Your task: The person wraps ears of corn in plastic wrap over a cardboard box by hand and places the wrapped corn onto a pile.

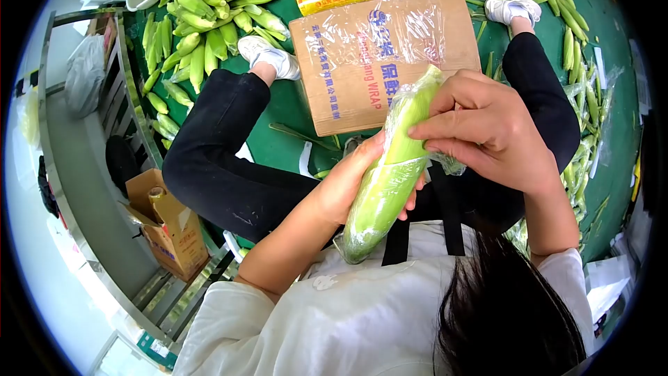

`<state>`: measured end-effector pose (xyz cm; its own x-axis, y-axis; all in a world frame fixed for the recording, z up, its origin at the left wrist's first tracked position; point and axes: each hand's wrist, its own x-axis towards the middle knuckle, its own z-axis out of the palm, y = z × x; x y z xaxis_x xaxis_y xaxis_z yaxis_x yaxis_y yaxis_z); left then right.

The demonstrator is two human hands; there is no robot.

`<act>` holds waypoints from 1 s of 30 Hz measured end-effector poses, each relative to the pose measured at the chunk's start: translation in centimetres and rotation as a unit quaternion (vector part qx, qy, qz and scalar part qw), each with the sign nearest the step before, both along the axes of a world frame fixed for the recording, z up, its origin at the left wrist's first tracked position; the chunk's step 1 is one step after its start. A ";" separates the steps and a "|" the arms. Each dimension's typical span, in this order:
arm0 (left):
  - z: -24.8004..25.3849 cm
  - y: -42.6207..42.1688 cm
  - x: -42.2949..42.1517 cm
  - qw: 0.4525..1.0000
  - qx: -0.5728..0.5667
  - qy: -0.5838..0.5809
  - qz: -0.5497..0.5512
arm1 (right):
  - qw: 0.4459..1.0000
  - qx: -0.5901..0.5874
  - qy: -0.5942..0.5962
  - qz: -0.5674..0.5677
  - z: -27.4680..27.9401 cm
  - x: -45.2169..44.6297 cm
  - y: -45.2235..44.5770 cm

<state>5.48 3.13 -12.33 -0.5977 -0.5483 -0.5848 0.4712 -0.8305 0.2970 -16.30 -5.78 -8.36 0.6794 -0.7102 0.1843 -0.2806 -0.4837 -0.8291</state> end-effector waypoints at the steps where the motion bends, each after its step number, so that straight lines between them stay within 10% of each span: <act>1: -0.1 0.0 0.1 1.000 -0.005 -0.010 -0.001 | 1.000 -0.016 0.002 0.012 -0.2 0.0 -0.2; 12: -2.0 -0.8 1.1 0.997 0.052 0.040 0.046 | 0.994 0.106 -0.033 0.017 0.3 -3.3 -6.2; 15: -3.0 -1.5 1.3 0.996 0.071 0.038 0.047 | 0.953 0.213 -0.216 0.009 -2.1 -12.8 -16.9; 17: -4.2 -1.8 1.4 0.997 0.048 0.037 0.047 | 0.955 0.092 0.130 -0.251 -9.3 -13.9 -22.2; 18: -4.7 -1.7 1.0 0.994 0.070 0.054 0.062 | 0.795 -0.076 0.536 -0.273 -14.8 -14.8 -23.4; 19: -5.0 -2.6 1.1 0.991 0.083 0.062 0.081 | 0.673 -0.089 0.693 -0.242 -19.5 -15.2 -23.0; 20: -3.9 -3.1 0.9 0.991 0.082 0.032 0.102 | 0.880 -0.112 0.324 -0.328 -21.5 -15.0 -22.1; 22: -5.0 -4.2 0.7 0.986 0.073 0.060 0.137 | 0.852 0.108 0.193 -0.475 -30.4 -14.8 -23.0; 25: -5.6 -4.1 1.4 0.985 0.030 0.054 0.163 | 0.797 0.468 0.048 -0.379 -32.2 -11.1 -17.5; 29: -5.8 -5.0 1.0 0.989 -0.019 -0.038 0.140 | 0.776 -0.025 0.403 -0.484 -26.9 -3.0 -5.2; 30: -5.9 -5.0 1.0 0.988 -0.046 -0.052 0.135 | 0.881 0.110 0.338 -0.313 -24.8 -2.3 -4.0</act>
<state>6.49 -1.88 -18.25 -0.3605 -0.7335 -0.5762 0.6352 -0.6455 0.4242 -18.64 -9.83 -33.18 0.0442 -0.9526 -0.3009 -0.9002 0.0926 -0.4254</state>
